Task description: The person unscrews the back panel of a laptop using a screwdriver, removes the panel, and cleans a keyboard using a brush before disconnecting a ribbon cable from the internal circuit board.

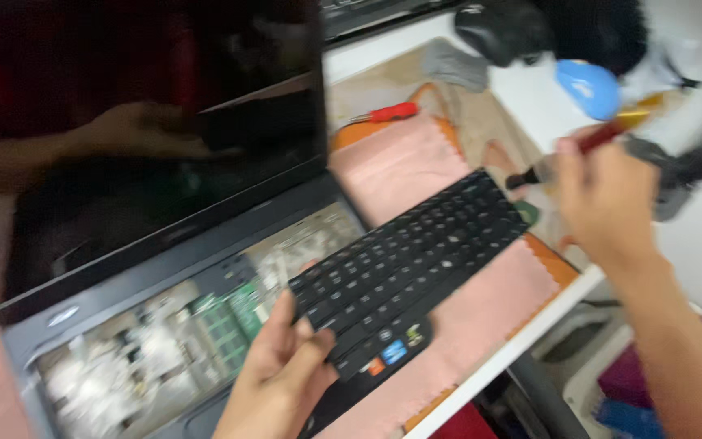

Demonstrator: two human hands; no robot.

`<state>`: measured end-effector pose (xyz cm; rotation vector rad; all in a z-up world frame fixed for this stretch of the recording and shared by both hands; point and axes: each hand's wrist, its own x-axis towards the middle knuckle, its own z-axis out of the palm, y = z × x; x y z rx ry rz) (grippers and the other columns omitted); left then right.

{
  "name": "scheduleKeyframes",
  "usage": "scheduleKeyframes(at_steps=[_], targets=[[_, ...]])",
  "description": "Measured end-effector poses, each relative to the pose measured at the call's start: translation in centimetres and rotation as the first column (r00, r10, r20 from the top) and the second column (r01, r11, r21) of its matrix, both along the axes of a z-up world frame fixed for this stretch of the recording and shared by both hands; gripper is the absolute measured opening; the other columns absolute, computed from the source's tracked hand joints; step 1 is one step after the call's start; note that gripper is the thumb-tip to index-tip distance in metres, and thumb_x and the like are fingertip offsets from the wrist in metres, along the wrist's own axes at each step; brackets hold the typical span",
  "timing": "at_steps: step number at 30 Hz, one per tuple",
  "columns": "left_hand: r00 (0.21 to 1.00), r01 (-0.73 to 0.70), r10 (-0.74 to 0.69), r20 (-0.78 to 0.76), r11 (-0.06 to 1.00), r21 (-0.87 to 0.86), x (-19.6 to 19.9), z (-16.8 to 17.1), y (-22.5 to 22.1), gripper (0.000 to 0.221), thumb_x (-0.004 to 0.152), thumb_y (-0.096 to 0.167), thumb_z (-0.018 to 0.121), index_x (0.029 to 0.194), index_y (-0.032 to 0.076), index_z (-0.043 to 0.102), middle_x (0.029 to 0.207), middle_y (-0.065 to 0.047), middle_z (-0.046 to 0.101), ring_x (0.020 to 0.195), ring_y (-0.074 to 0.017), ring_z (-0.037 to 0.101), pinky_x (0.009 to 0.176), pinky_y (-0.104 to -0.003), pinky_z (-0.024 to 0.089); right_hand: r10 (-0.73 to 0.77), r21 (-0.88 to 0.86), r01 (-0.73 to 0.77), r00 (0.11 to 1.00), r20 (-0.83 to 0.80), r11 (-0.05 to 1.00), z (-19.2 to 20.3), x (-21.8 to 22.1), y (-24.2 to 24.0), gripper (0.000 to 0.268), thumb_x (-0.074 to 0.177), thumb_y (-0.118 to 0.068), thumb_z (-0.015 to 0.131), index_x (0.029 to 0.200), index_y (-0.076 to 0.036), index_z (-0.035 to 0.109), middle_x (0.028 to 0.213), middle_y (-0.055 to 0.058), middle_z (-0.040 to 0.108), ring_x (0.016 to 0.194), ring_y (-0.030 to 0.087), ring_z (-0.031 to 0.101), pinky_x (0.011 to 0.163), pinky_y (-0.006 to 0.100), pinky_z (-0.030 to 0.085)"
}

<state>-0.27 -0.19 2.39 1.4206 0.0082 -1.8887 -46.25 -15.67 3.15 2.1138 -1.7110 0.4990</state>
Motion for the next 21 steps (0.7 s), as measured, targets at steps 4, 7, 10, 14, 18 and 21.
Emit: scheduleKeyframes(at_steps=[4, 7, 10, 14, 18, 21], targets=[[0.994, -0.028, 0.03, -0.105, 0.999, 0.017, 0.9, -0.7, 0.3, 0.097, 0.107, 0.027, 0.063, 0.19, 0.044, 0.015, 0.14, 0.013, 0.054, 0.141, -0.0125, 0.057, 0.111, -0.036, 0.033, 0.044, 0.12, -0.092, 0.935, 0.351, 0.989, 6.5, 12.5, 6.0, 0.02, 0.141, -0.015, 0.064, 0.136, 0.003, 0.07, 0.103, 0.012, 0.079, 0.094, 0.032, 0.073, 0.098, 0.048, 0.052], [0.881, -0.189, -0.013, -0.473, 0.906, -0.378, 1.4, 1.3, 0.0, 0.072, 0.103, 0.02, 0.056, 0.174, 0.011, 0.048, 0.159, -0.02, 0.07, 0.131, -0.0394, 0.075, 0.1, -0.06, 0.065, -0.048, 0.312, -0.128, 0.864, 0.5, 0.941, 9.2, 20.1, 9.3, 0.052, 0.128, -0.022, 0.051, 0.09, -0.002, 0.08, 0.113, 0.011, 0.077, 0.105, 0.025, 0.075, 0.099, 0.04, 0.051], [0.85, -0.192, -0.036, -0.526, 0.908, -0.372, 1.7, 1.2, 0.2, 0.053, 0.103, 0.024, 0.048, 0.152, 0.01, 0.064, 0.144, -0.018, 0.076, 0.119, -0.0312, 0.075, 0.095, -0.049, 0.063, 0.123, 0.286, -0.38, 0.763, 0.635, 0.88, 10.0, 25.0, 11.2, 0.036, 0.116, -0.03, 0.052, 0.103, -0.006, 0.076, 0.097, 0.007, 0.077, 0.096, 0.022, 0.075, 0.091, 0.037, 0.055], [0.851, -0.179, -0.04, -0.524, 0.915, -0.361, 1.9, 2.1, 0.3, 0.034, 0.112, 0.038, 0.045, 0.13, 0.014, 0.062, 0.126, -0.015, 0.078, 0.107, -0.0281, 0.076, 0.089, -0.05, 0.064, 0.213, 0.34, -0.526, 0.734, 0.645, 0.78, 9.6, 27.1, 11.4, 0.028, 0.114, -0.026, 0.056, 0.102, -0.009, 0.074, 0.085, 0.002, 0.073, 0.076, 0.018, 0.069, 0.074, 0.035, 0.053], [0.872, -0.156, -0.022, -0.489, 0.935, -0.319, 2.1, 2.7, 0.2, 0.057, 0.112, 0.04, 0.045, 0.154, 0.007, 0.064, 0.132, -0.02, 0.079, 0.104, -0.0296, 0.075, 0.083, -0.048, 0.064, 0.251, 0.292, -0.443, 0.819, 0.516, 0.848, 9.8, 26.5, 12.2, 0.025, 0.113, -0.024, 0.055, 0.102, -0.01, 0.072, 0.07, -0.002, 0.063, 0.057, 0.014, 0.061, 0.061, 0.034, 0.048], [0.873, -0.185, 0.008, -0.488, 0.931, -0.315, 1.7, 2.8, 0.2, 0.046, 0.113, 0.034, 0.047, 0.145, 0.008, 0.068, 0.136, -0.022, 0.081, 0.117, -0.0338, 0.08, 0.087, -0.05, 0.066, 0.22, 0.388, -0.544, 0.748, 0.627, 0.744, 8.8, 26.2, 12.1, 0.021, 0.113, -0.024, 0.058, 0.103, -0.012, 0.072, 0.066, -0.004, 0.054, 0.056, 0.011, 0.049, 0.057, 0.034, 0.04]])
